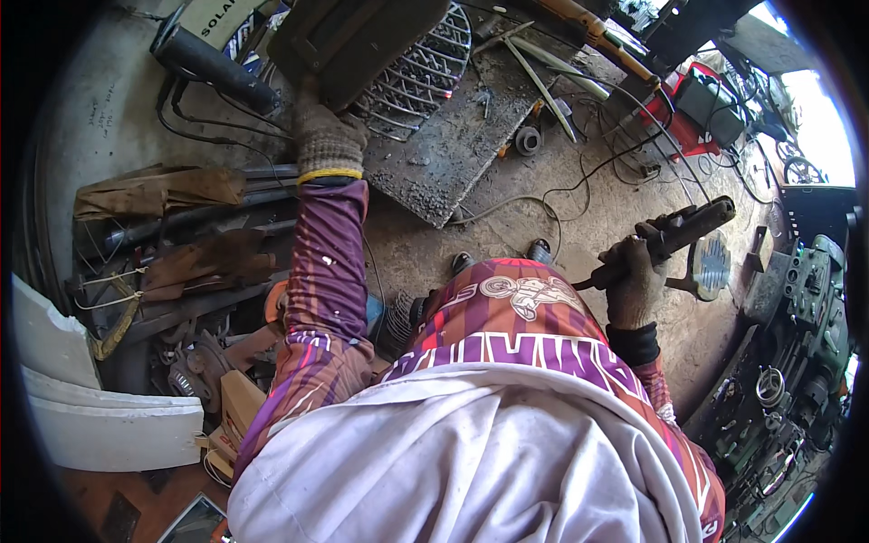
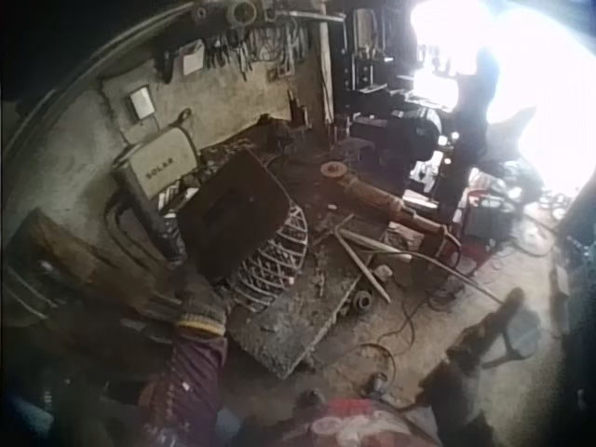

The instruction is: The person welds components of a metal frame by hand while holding a protective mask, then uses a hammer to strike the welded joints.

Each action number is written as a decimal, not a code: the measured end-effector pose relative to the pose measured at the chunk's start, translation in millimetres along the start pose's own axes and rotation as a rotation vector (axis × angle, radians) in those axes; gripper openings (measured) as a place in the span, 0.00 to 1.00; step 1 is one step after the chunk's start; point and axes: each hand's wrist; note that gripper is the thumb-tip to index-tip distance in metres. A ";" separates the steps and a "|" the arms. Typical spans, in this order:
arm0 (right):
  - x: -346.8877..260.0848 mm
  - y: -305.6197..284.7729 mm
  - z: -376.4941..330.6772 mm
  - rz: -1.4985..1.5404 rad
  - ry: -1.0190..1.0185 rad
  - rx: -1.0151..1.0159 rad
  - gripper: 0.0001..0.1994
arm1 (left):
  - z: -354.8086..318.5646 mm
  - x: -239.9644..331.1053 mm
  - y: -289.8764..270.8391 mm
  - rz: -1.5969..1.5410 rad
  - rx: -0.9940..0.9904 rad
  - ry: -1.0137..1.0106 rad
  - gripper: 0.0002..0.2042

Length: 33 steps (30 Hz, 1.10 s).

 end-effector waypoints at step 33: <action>10.6 19.8 36.5 -0.347 0.087 -0.184 0.17 | -107.3 76.0 -145.9 -0.409 -0.180 0.320 0.23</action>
Point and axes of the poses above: each hand's wrist, its own z-axis towards the middle knuckle, its own y-axis out of the palm, x = y × z, and after that the axes turned 10 degrees about y, right-handed
